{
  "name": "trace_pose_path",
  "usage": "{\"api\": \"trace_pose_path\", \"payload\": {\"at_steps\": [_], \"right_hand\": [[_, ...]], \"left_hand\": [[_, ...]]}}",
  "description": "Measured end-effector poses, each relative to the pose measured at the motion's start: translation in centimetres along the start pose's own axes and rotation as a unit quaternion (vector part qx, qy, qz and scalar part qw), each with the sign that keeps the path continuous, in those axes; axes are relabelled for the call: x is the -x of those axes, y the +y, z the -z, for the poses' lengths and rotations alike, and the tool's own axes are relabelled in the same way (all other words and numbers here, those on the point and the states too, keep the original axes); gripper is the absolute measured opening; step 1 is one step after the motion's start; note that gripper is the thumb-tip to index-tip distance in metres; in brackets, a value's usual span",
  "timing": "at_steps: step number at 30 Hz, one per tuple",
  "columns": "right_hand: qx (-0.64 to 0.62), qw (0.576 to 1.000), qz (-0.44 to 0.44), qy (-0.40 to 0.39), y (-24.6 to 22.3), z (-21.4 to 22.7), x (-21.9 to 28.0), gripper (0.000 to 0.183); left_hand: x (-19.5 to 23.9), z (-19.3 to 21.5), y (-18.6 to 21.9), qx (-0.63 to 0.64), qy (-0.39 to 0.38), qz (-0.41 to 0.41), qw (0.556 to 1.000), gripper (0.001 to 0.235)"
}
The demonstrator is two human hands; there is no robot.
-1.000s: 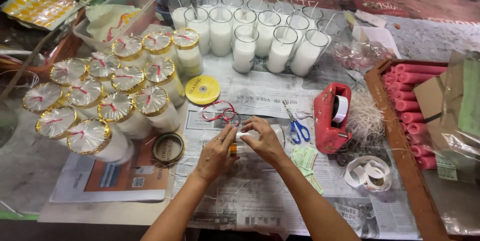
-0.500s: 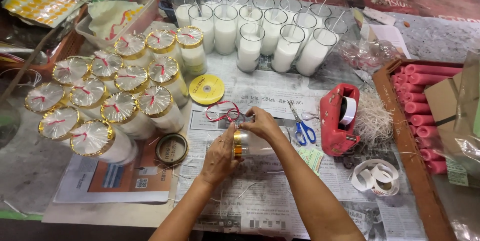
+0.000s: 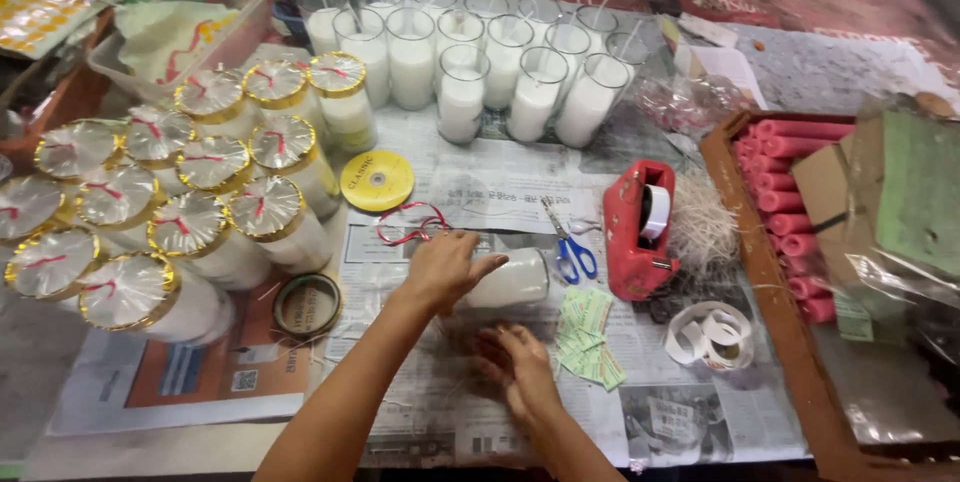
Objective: Wrapping candle glasses with decorative gold bands and plastic sleeves.
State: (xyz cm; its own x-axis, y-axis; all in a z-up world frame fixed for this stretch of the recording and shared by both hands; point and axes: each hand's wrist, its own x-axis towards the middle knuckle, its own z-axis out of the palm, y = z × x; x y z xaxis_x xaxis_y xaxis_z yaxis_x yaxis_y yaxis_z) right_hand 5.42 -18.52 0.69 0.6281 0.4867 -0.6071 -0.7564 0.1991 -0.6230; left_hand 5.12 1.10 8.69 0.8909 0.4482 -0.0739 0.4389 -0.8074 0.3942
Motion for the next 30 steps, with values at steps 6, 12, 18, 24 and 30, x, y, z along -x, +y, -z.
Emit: {"api": "trace_pose_path", "payload": {"at_steps": [6, 12, 18, 24, 30], "right_hand": [[-0.1, 0.991, -0.073, -0.054, -2.6, -1.5, -2.1, 0.02], [0.054, 0.994, 0.044, -0.079, -7.1, -3.9, -0.6, 0.056], [0.269, 0.934, 0.208, -0.11, -10.8, -5.8, -0.9, 0.067], [0.497, 0.801, 0.306, -0.129, -11.5, -6.5, 2.2, 0.075], [0.538, 0.761, 0.33, -0.15, -10.8, -6.5, 2.8, 0.072]], "left_hand": [[-1.9, 0.8, 3.9, -0.025, -0.167, 0.042, 0.985, 0.091], [0.4, 2.8, 4.8, 0.022, 0.013, -0.04, 0.999, 0.063], [2.0, 1.7, 1.9, 0.29, 0.119, -0.051, 0.948, 0.069], [6.6, -0.3, 1.7, 0.516, 0.112, -0.015, 0.849, 0.068], [7.1, -0.1, -0.4, 0.556, 0.039, -0.016, 0.83, 0.096]]}}
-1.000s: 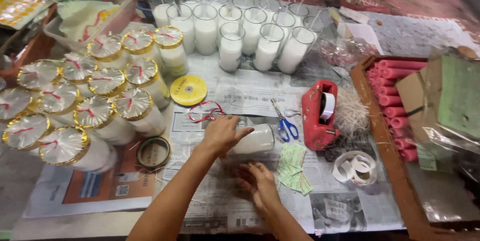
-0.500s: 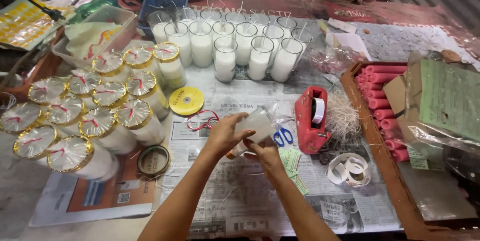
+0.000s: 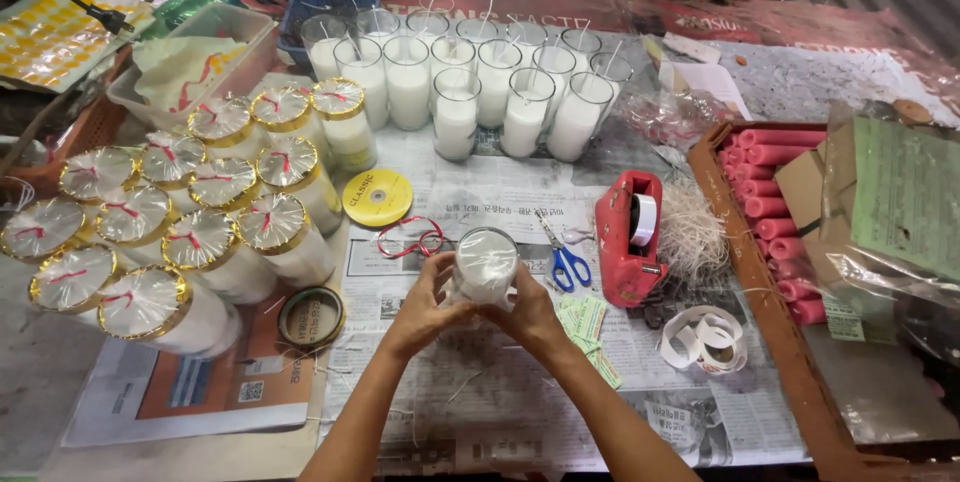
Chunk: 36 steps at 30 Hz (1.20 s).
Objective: Wrapping candle glasses with decorative gold bands and plastic sleeves.
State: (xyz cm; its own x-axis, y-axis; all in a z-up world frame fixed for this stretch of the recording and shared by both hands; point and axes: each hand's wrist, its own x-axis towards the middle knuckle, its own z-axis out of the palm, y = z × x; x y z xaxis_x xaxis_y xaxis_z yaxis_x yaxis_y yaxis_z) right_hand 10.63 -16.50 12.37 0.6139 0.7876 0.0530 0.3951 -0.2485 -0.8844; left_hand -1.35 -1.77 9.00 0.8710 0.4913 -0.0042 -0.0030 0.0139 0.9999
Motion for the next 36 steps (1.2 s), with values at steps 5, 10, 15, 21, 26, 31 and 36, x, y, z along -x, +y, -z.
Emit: {"api": "trace_pose_path", "payload": {"at_steps": [5, 10, 15, 21, 26, 31, 36], "right_hand": [[0.116, 0.962, 0.196, 0.151, 0.4, 0.7, 0.9, 0.087], [0.242, 0.898, 0.297, 0.216, 0.7, 1.0, -0.4, 0.049], [0.249, 0.903, 0.306, 0.169, 0.0, 1.5, -1.2, 0.029], [0.255, 0.927, 0.245, 0.126, -0.3, 1.4, -2.6, 0.009], [0.157, 0.981, 0.111, 0.016, -4.0, 3.4, -4.1, 0.007], [0.166, 0.982, 0.005, -0.095, -4.6, 4.7, -7.0, 0.01], [0.164, 0.976, -0.033, -0.136, -6.0, 5.0, -7.6, 0.014]], "left_hand": [[-1.4, -0.3, 4.2, -0.017, 0.01, -0.008, 1.0, 0.092], [-4.9, -1.5, 3.9, -0.104, 0.032, -0.083, 0.991, 0.061], [-5.2, -2.1, 2.7, -0.068, 0.087, -0.139, 0.984, 0.028], [-5.9, -2.2, 1.4, -0.18, 0.184, -0.233, 0.938, 0.013], [-5.1, -2.1, 2.0, -0.188, 0.168, -0.247, 0.936, 0.012], [-3.0, -0.8, 5.3, -0.191, 0.046, -0.214, 0.957, 0.029], [-3.3, -0.7, 5.3, -0.241, 0.041, -0.212, 0.946, 0.034]]}}
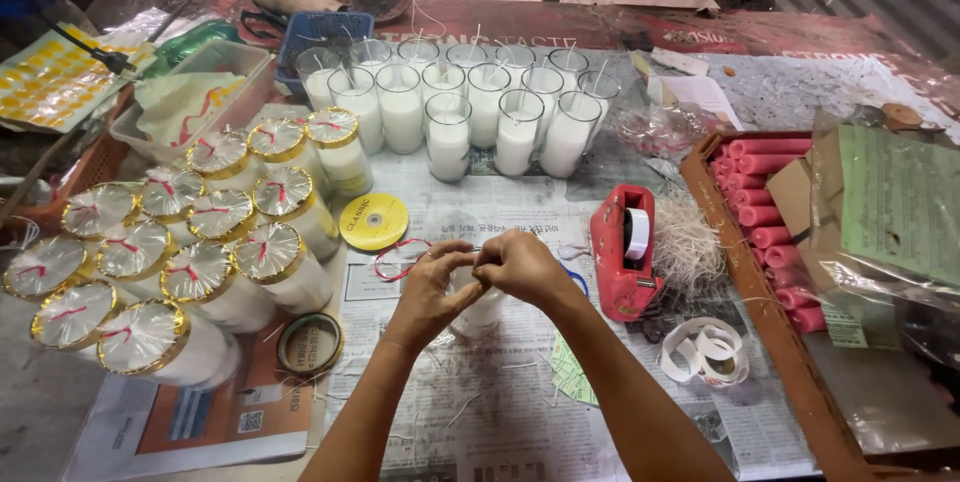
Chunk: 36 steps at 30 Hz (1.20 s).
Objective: Wrapping candle glasses with decorative gold bands and plastic sleeves.
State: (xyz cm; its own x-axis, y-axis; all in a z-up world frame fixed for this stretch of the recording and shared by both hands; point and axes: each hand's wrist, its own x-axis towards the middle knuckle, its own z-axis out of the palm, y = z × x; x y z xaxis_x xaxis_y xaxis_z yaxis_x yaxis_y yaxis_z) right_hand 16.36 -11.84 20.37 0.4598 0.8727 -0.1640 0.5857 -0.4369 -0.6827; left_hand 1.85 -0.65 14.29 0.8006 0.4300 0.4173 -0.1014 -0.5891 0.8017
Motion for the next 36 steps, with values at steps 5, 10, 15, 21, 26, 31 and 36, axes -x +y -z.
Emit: {"api": "trace_pose_path", "payload": {"at_steps": [5, 10, 15, 21, 26, 31, 36], "right_hand": [[-0.1, 0.987, 0.045, 0.115, 0.6, 0.1, 3.7, 0.016], [-0.133, 0.926, 0.042, 0.352, 10.8, 2.1, 6.1, 0.011], [-0.064, 0.885, -0.191, 0.42, 25.2, 5.5, 7.7, 0.016], [-0.201, 0.898, -0.263, 0.291, 27.7, 5.7, 8.2, 0.036], [-0.167, 0.911, -0.251, 0.28, 28.6, 5.1, 5.4, 0.031], [-0.168, 0.904, -0.19, 0.343, 24.0, 5.3, 6.7, 0.023], [-0.227, 0.862, -0.21, 0.401, 20.5, 1.8, 12.6, 0.019]], "left_hand": [[0.0, -0.5, -0.4, -0.022, 0.019, 0.01, 1.0, 0.027], [0.1, -1.0, -1.4, -0.046, 0.025, -0.002, 0.999, 0.022], [-0.1, -1.1, -0.9, -0.051, 0.024, 0.01, 0.998, 0.019], [-0.1, -1.1, -0.5, -0.06, 0.026, 0.011, 0.998, 0.017], [0.0, -1.1, -0.4, -0.059, 0.027, 0.012, 0.998, 0.018], [-0.1, -1.0, -0.1, -0.056, 0.029, 0.005, 0.998, 0.018], [-0.2, -1.1, -0.5, -0.057, 0.026, -0.002, 0.998, 0.019]]}}
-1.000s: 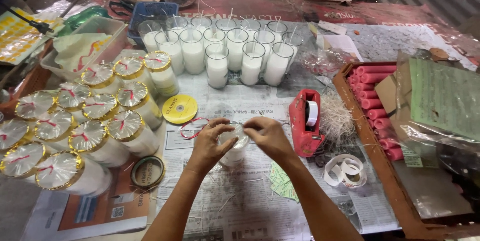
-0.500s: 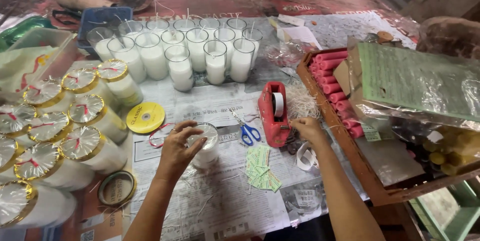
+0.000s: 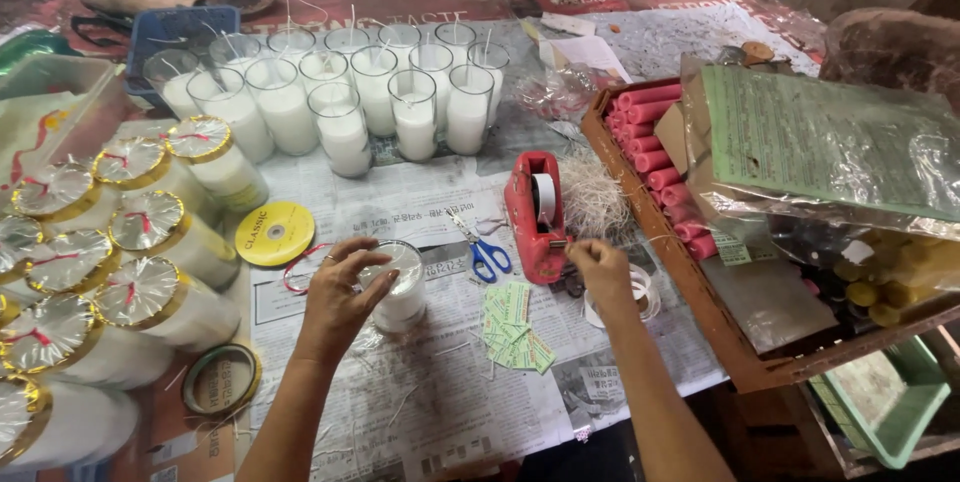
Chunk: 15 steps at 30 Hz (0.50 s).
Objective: Wrapping candle glasses with decorative gold bands and plastic sleeves.
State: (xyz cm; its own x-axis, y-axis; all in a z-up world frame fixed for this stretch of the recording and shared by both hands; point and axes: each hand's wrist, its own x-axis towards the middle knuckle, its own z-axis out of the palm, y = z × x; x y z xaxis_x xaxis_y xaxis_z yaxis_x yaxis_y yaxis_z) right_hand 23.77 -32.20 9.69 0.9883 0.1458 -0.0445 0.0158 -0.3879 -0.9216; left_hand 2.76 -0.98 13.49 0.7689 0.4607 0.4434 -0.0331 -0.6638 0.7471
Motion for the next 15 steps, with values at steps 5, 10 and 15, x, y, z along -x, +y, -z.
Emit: {"api": "trace_pose_path", "payload": {"at_steps": [5, 10, 15], "right_hand": [[-0.186, 0.977, -0.101, -0.036, 7.5, -3.1, -2.9, 0.017], [-0.26, 0.946, -0.189, -0.047, 8.3, -4.8, -2.6, 0.027], [-0.206, 0.965, -0.139, -0.084, 12.7, -5.6, -3.4, 0.017]], "left_hand": [[-0.1, 0.0, 0.2, 0.007, -0.001, 0.006, 1.0, 0.018], [-0.2, -0.1, 0.3, 0.013, 0.008, 0.016, 1.0, 0.017], [-0.4, 0.1, 0.3, 0.025, 0.011, 0.021, 0.999, 0.016]]}}
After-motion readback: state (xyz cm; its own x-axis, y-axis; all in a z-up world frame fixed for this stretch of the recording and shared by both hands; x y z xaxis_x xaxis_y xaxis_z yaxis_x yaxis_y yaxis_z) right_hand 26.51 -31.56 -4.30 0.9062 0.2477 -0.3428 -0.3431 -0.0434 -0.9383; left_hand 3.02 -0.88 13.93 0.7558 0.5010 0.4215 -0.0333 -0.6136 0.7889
